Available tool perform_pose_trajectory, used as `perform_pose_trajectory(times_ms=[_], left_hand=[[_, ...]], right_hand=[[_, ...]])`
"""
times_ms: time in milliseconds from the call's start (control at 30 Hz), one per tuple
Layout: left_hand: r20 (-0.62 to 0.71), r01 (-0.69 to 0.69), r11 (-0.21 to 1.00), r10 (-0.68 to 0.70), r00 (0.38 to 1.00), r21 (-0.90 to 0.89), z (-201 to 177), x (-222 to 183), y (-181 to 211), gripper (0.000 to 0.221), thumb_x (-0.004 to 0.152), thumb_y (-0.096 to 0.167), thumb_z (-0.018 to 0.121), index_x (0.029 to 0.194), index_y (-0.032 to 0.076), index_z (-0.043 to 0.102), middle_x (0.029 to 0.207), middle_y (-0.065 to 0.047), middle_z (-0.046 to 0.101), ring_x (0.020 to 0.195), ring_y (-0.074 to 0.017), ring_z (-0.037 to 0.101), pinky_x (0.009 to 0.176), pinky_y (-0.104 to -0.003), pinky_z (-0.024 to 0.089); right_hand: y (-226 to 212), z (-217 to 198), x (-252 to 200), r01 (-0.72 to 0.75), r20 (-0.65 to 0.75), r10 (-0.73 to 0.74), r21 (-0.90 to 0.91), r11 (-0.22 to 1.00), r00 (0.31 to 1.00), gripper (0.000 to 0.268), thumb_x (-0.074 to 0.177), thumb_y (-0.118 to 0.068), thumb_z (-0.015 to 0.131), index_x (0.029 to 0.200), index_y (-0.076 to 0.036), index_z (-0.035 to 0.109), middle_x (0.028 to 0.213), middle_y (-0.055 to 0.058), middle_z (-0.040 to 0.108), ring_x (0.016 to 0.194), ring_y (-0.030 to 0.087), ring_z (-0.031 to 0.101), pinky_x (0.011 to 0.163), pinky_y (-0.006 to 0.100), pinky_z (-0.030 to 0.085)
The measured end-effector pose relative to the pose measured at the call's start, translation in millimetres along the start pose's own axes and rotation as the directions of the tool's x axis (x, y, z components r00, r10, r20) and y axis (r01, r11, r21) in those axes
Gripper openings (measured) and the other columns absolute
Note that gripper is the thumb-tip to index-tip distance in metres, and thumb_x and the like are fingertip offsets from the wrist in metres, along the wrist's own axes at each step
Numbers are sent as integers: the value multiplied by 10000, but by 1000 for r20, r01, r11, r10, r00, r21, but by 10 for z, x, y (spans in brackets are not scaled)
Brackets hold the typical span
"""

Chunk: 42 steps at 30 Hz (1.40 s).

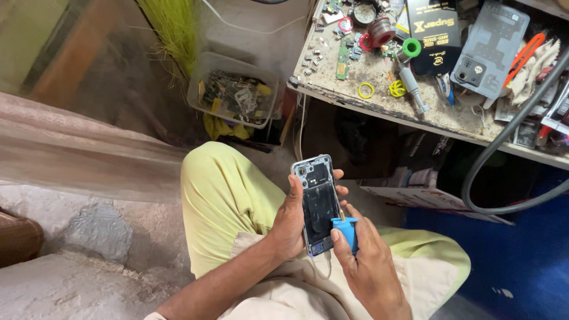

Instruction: The person uses a blue electric screwdriver to remove screws from a smartphone's back cover and internal frame. They then use a flashlight to inspect the interior and handle a new battery before placing the phone on the workbench.

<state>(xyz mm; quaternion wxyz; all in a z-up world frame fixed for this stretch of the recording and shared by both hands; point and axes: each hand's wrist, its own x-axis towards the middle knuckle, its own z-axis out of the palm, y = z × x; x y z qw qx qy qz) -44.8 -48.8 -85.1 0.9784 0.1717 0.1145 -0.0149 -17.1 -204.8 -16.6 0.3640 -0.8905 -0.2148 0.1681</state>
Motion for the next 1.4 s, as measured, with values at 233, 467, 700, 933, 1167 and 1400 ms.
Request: perform_pose_trajectory(times_ms=[233, 467, 700, 933, 1167, 1400], left_hand=[[27, 13, 1000, -13, 1000, 1, 30, -25, 2, 849, 963, 707, 460, 1493, 44, 480, 1222, -88, 660, 1087, -184, 666, 953, -363, 573], [22, 8, 1000, -8, 1000, -16, 22, -50, -32, 835, 985, 700, 453, 1497, 43, 490, 1218, -94, 661, 1064, -179, 669, 950, -351, 576], [3, 5, 1000, -5, 1000, 11, 40, -40, -38, 857, 956, 720, 471, 1482, 45, 505, 1198, -82, 669, 1123, -187, 639, 1010, -354, 552], [5, 15, 1000, -15, 1000, 9, 47, -48, -25, 857, 951, 721, 484, 1479, 47, 504, 1187, -81, 671, 1123, -184, 636, 1002, -350, 551], [16, 25, 1000, -25, 1000, 11, 35, -57, -33, 848, 962, 713, 484, 1478, 40, 501, 1180, -79, 665, 1121, -176, 636, 975, -345, 559], [31, 6, 1000, -6, 1000, -12, 38, -65, -37, 845, 967, 707, 492, 1485, 40, 497, 1184, -83, 670, 1100, -183, 640, 984, -348, 561]], right_hand=[[-77, 49, -13, -54, -4, 54, -33, 998, 999, 586, 934, -271, 640, 1427, 13, 499, 1132, 201, 672, 945, 349, 711, 786, 410, 570], [-160, 62, -38, -60, -10, 59, -31, 998, 998, 573, 929, -253, 640, 1420, 8, 501, 1151, 203, 673, 954, 368, 711, 789, 423, 568], [-189, 17, -61, -115, 33, 117, -58, 992, 993, 576, 919, -269, 636, 1414, -6, 505, 1150, 193, 679, 961, 376, 723, 772, 439, 574], [-157, 44, -78, -1, 11, 2, -100, 995, 1000, 578, 928, -278, 653, 1389, 42, 515, 1150, 224, 674, 975, 397, 711, 793, 442, 568], [-163, 65, -110, -40, 44, 44, -77, 996, 998, 575, 921, -287, 654, 1387, 21, 518, 1115, 204, 685, 959, 375, 725, 792, 430, 577], [-164, 19, -88, -63, 17, 65, -85, 994, 998, 577, 916, -277, 651, 1398, 9, 512, 1151, 209, 680, 958, 387, 718, 783, 441, 571]])
